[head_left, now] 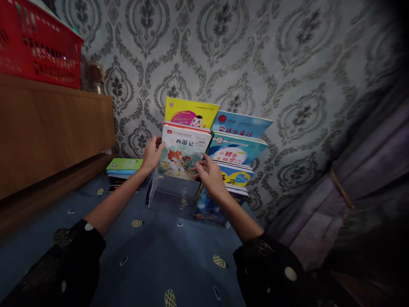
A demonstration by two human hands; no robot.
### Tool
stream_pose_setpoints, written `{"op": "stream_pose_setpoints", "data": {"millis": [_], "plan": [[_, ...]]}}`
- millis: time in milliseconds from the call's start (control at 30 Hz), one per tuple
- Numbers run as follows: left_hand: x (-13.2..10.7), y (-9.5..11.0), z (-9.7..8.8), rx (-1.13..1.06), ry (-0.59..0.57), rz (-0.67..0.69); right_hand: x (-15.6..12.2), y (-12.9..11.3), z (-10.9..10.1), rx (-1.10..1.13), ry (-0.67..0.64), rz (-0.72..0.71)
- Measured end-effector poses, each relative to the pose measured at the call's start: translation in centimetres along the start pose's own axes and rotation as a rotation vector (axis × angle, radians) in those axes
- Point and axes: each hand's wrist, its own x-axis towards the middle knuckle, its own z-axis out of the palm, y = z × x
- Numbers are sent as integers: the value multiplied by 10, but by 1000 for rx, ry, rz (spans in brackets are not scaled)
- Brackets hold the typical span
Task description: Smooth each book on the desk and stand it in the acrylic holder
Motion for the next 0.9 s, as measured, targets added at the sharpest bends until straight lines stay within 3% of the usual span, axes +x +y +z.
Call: {"op": "stream_pose_setpoints", "data": {"millis": [400,900], "plan": [[-4,5,-5,178,-117,-28,-4,6,11,281,-7,234],[-3,7,-3,397,-164,-30,-5,12,20,246,-34,252]]}}
